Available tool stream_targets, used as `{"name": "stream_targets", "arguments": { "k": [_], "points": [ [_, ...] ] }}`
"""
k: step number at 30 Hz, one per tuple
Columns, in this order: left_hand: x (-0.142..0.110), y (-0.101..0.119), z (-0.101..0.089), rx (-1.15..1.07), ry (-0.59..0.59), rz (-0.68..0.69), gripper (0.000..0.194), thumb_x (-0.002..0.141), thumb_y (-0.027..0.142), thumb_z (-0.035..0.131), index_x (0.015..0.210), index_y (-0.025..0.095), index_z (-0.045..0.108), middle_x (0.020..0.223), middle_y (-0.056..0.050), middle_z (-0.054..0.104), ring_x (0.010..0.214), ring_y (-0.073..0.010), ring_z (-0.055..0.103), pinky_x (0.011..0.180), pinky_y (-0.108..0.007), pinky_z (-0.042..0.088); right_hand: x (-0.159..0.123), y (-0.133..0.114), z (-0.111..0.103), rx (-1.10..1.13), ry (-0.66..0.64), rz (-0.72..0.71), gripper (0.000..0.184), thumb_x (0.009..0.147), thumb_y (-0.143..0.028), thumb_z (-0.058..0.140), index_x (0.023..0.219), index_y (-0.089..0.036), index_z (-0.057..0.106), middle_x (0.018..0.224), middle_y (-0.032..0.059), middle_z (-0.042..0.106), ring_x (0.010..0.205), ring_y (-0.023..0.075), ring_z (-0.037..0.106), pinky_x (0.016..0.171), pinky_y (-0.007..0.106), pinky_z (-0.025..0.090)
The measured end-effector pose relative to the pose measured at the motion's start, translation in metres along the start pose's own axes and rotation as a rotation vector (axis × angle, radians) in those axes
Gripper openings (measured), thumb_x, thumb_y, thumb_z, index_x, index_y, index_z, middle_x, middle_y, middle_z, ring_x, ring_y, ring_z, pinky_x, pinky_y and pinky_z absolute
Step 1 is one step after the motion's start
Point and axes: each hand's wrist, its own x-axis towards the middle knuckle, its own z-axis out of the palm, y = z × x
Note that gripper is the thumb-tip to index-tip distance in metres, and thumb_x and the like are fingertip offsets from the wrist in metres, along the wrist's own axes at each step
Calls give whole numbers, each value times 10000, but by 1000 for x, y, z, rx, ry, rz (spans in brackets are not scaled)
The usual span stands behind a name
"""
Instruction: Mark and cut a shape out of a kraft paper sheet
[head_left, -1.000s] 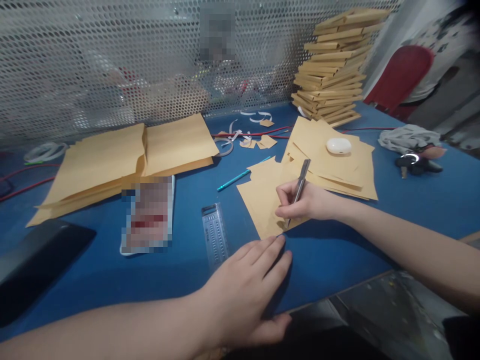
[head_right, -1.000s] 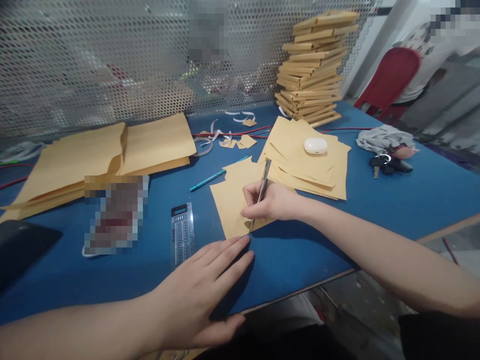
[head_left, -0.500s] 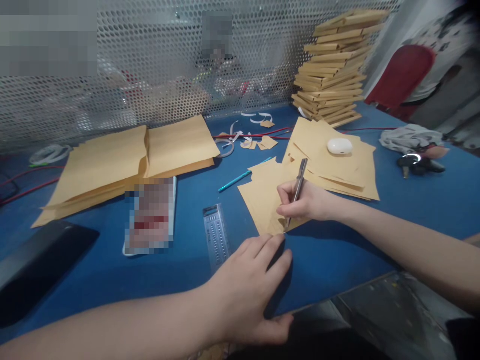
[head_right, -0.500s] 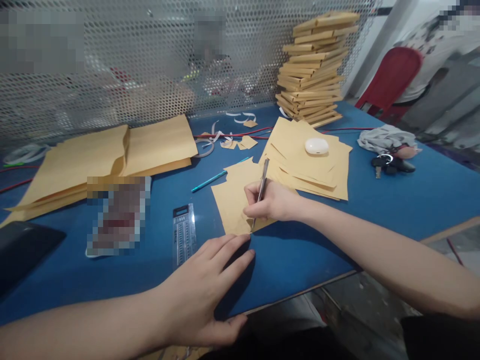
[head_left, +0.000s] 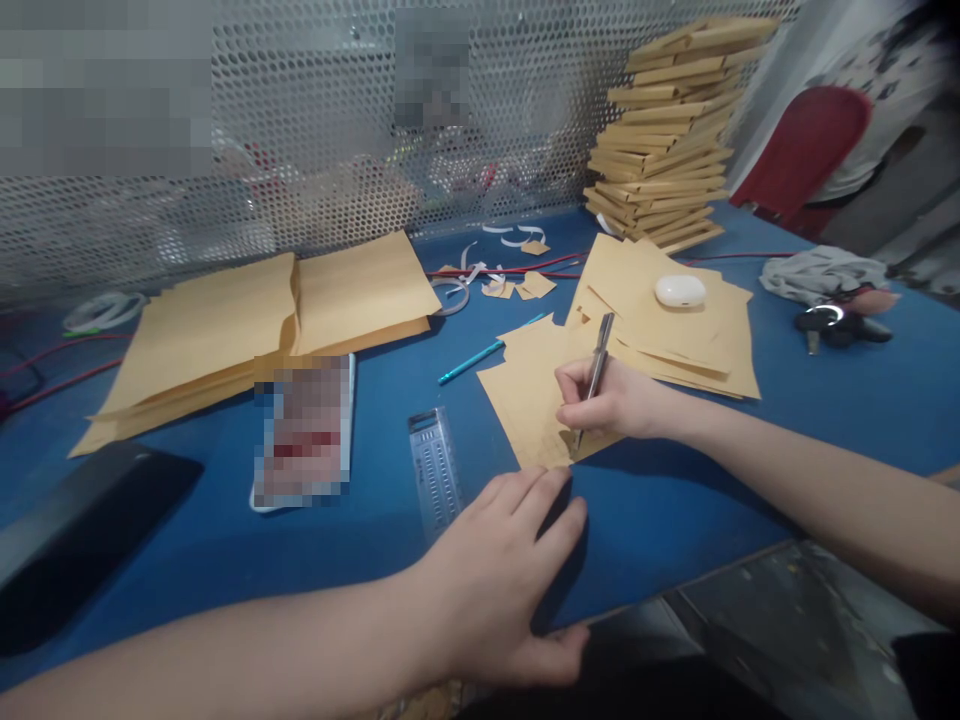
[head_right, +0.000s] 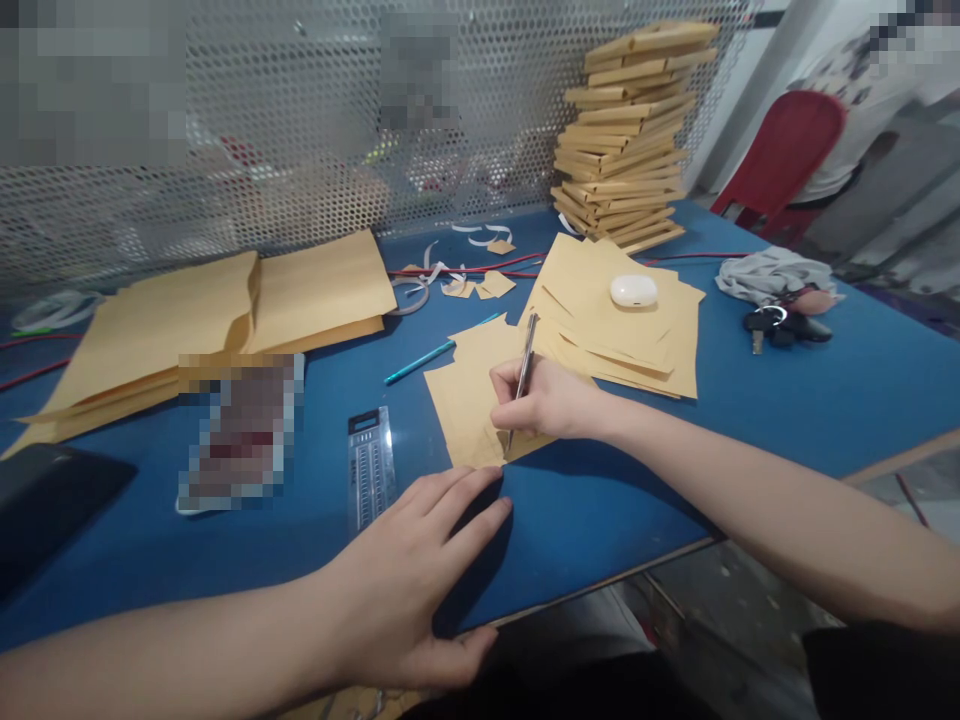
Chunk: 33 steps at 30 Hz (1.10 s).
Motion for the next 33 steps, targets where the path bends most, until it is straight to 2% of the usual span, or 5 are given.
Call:
{"name": "stream_targets", "arguments": {
  "k": [15,33],
  "points": [
    [1,-1,1,15,-1,5,736,713,508,591,1294,70,481,1367,-232,414,1238,-377,405,1036,-478,348,2,0,-1,-45,31,-50,217,615,-117,576,521,-186,393,458,-98,379,463,54,329,435,206,237],
    [-2,-1,5,62,26,6,740,721,534,576,1304,92,470,1374,-209,417,1228,-358,418,1030,-452,353,3,3,-2,-50,33,-51,215,629,-133,562,531,-195,381,439,-99,387,429,55,346,436,214,231]
  ]
}}
